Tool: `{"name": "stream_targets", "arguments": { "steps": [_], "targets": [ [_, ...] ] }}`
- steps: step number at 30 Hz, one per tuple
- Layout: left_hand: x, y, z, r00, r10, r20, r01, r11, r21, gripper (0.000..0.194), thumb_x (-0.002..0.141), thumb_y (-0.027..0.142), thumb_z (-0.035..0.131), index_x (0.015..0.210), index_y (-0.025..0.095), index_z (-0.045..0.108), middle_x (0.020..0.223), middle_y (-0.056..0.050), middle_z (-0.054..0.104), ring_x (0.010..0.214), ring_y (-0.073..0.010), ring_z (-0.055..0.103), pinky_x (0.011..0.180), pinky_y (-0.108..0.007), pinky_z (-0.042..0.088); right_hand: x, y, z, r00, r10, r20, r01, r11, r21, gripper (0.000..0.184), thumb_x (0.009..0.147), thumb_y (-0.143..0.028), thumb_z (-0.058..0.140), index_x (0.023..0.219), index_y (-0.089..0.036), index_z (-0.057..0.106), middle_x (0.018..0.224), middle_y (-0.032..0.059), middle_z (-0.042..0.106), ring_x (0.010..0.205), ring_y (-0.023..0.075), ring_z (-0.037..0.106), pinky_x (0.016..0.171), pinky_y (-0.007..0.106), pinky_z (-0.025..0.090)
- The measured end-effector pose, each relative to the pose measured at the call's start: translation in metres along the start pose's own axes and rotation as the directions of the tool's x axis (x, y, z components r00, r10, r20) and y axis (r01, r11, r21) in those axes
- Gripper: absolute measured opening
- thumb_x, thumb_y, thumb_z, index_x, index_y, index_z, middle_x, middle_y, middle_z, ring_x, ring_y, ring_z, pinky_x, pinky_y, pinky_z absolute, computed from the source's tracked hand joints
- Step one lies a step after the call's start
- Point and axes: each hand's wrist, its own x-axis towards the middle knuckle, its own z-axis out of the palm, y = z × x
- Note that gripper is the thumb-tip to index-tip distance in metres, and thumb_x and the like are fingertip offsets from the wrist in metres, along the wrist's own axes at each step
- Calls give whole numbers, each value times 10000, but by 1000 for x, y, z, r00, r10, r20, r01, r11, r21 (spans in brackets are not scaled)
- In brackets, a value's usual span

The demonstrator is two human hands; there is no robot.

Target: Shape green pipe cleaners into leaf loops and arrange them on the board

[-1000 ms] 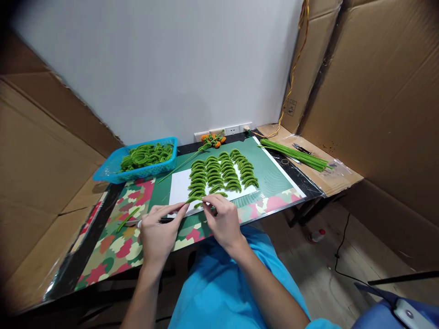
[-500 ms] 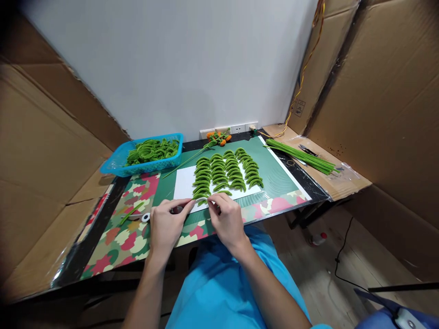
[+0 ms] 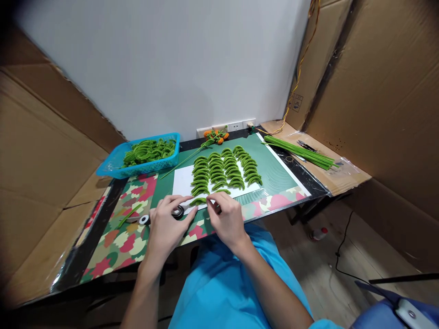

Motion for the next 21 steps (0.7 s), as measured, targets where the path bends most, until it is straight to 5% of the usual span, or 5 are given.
{"name": "stream_targets", "arguments": {
  "steps": [10,21],
  "targets": [
    [19,10,9,993,95,62,-100,992,73,55,920,230,750,940,255,795,1003,-45,774,1043,-299,666,888,-437,399,0,-3,-2,1000,21,-13,-20,999,25,136,994,-159,621,1003,-198,751,972,63,777,780,185,719,673,288,576],
    [26,12,14,995,94,15,-95,989,113,94,925,238,739,1005,240,787,974,-54,773,1020,-303,673,888,-428,402,-3,-3,-2,999,-8,-53,12,997,83,129,999,-196,621,1010,-226,746,922,50,787,707,189,716,632,315,590]
  ]
}}
